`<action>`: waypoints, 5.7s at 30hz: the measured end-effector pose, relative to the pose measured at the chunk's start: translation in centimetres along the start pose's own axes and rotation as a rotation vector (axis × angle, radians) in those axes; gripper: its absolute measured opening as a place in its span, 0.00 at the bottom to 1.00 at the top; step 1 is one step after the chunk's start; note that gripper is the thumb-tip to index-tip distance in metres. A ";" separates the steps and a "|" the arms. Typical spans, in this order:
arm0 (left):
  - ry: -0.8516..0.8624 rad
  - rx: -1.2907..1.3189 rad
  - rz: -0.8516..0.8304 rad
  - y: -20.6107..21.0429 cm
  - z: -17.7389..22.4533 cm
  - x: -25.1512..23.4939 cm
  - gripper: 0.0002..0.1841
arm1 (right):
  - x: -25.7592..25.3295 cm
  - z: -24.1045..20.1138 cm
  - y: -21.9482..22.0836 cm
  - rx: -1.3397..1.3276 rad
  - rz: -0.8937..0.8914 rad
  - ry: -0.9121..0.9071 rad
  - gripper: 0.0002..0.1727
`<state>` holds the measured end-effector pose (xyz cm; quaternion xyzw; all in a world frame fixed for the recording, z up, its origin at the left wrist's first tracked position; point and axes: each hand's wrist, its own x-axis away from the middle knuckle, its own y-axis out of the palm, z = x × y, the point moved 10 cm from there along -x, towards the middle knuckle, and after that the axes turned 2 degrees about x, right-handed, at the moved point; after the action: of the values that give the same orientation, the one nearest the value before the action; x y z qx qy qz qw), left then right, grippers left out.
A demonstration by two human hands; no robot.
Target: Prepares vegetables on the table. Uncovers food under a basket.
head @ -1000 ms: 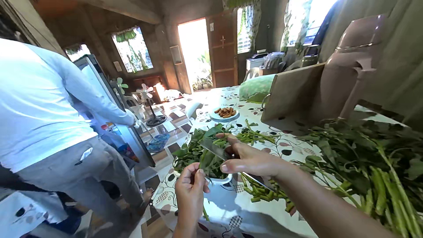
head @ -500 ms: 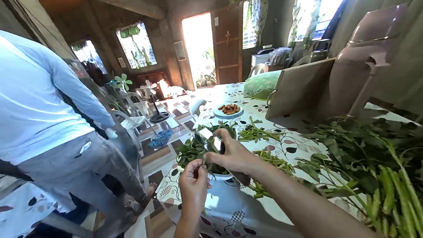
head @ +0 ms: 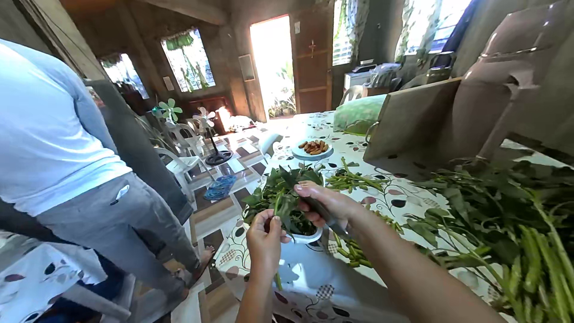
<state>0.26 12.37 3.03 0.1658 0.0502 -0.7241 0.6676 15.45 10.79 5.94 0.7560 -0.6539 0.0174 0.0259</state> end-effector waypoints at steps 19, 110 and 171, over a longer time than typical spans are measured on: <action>0.118 -0.173 -0.073 0.4 0.5 -0.1 0.10 | -0.1 0.2 2.3 0.060 -0.155 -0.038 0.38; -0.020 0.006 -0.514 13.3 3.2 -0.8 0.05 | 9.8 -0.5 -7.5 -0.165 -0.074 -0.458 0.41; 0.173 -0.595 -0.610 14.6 -1.5 5.7 0.14 | 12.0 6.1 -8.4 -0.156 -0.032 -0.167 0.29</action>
<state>14.53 5.91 2.05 0.0036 0.3592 -0.8257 0.4349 25.49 -0.19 0.43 0.7607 -0.6410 -0.0971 0.0304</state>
